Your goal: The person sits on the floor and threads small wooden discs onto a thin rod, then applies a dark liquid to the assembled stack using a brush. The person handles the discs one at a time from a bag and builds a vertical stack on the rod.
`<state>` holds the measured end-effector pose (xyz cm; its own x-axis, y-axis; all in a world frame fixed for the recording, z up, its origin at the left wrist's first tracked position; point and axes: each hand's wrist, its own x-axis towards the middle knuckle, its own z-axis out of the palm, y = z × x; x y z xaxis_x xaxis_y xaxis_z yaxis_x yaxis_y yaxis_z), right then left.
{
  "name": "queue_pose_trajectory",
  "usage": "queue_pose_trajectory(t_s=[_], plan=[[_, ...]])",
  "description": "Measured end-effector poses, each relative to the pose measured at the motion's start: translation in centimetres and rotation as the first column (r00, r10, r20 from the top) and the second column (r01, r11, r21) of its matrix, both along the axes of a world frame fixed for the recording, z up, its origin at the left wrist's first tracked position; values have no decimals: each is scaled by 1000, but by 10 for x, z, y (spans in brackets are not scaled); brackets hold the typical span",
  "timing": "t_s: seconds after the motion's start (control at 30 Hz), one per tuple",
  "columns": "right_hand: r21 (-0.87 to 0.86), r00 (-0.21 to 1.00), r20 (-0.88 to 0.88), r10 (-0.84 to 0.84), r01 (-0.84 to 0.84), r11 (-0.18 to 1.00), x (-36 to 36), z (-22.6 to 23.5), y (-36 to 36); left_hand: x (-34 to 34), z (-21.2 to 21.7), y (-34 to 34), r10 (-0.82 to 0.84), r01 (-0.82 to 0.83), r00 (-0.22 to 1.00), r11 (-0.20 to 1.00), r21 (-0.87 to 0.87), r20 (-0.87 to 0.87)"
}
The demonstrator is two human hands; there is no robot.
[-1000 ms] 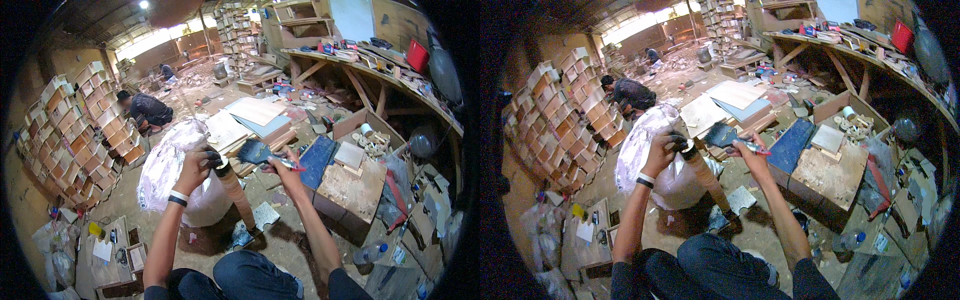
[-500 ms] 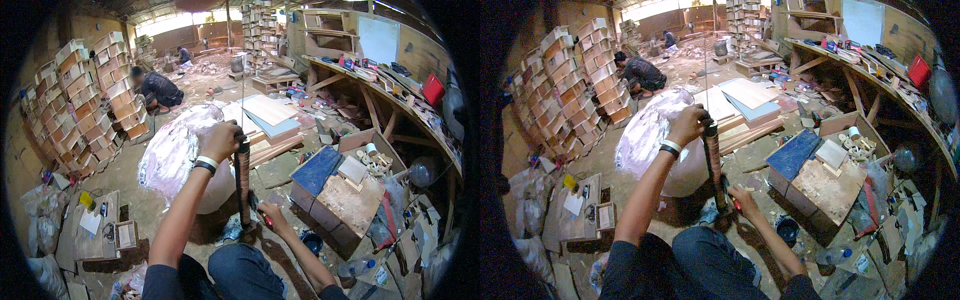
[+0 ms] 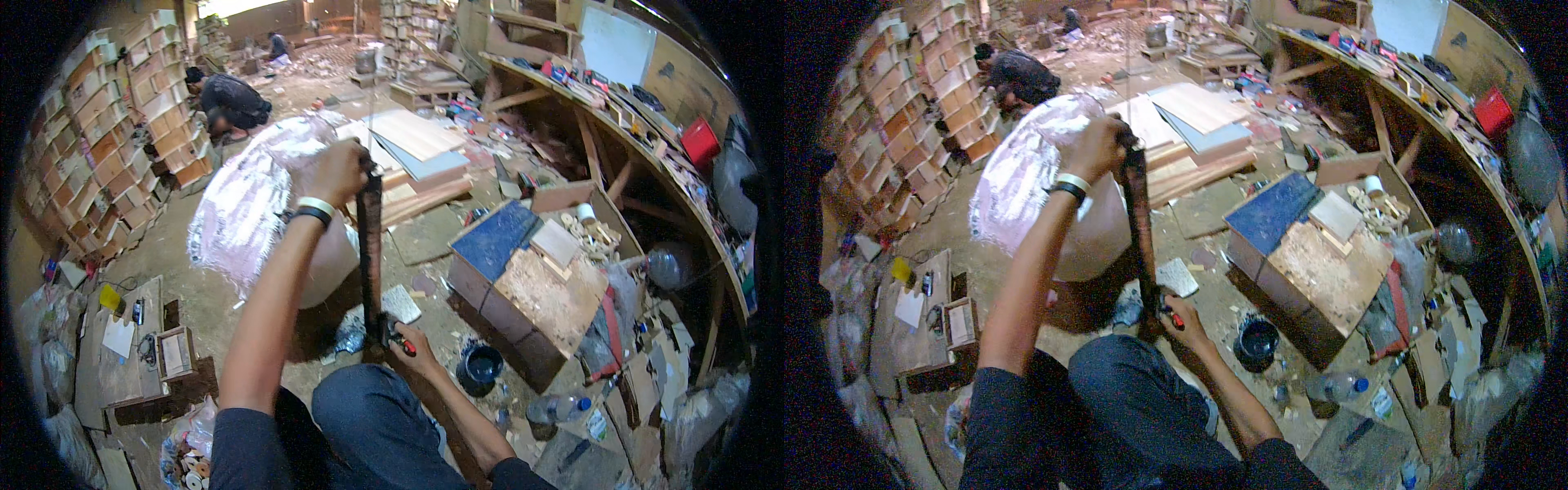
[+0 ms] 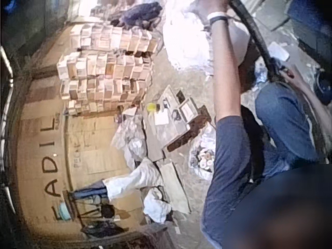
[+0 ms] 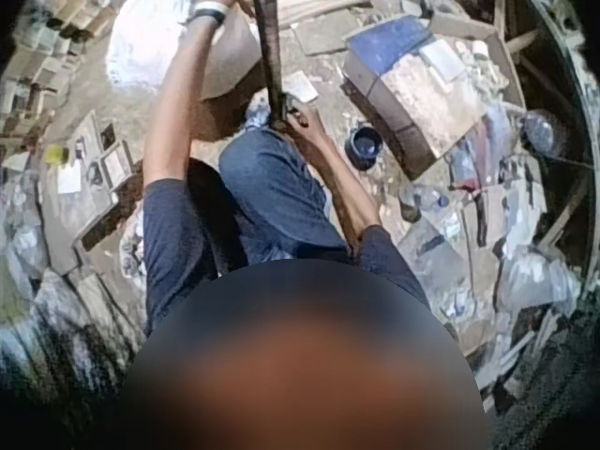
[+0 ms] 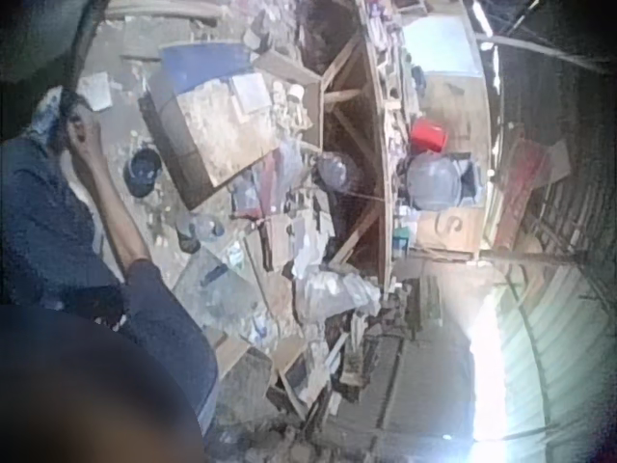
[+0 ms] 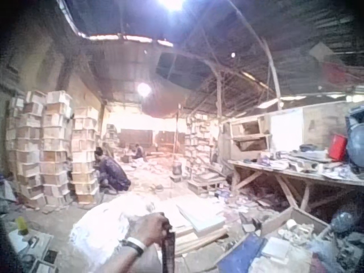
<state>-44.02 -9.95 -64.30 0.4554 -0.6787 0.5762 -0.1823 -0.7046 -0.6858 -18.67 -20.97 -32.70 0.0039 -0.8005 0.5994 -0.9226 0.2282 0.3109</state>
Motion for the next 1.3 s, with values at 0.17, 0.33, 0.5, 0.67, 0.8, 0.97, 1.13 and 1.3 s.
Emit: queue_pose_trajectory(t_s=[0.17,0.33,0.5,0.67,0.8,0.97,1.13,1.3], plan=[[688,968,184,-172,-1,726,-90,33,9,24,-8,-8,22,-20,995,1000,-21,97],[428,982,-104,-157,187,884,-193,125,2,46,-12,-9,-8,25,990,993,-118,141],[273,823,-532,-199,389,880,-217,99,-3,55,-14,-9,74,-46,967,992,-120,243],[202,845,-455,-280,404,892,-203,14,1,57,-14,-4,48,-9,962,989,-147,267],[248,846,-457,-275,418,874,-206,-5,-1,54,-11,2,58,-34,976,993,-115,211],[344,843,-466,-269,453,823,-225,49,1,49,-9,4,56,-41,986,995,-95,160],[268,859,-419,-294,427,864,-237,118,13,49,-11,1,51,-26,979,992,-126,198],[105,835,-368,-410,475,874,-236,169,33,49,-12,-3,44,-15,978,990,-138,206]])
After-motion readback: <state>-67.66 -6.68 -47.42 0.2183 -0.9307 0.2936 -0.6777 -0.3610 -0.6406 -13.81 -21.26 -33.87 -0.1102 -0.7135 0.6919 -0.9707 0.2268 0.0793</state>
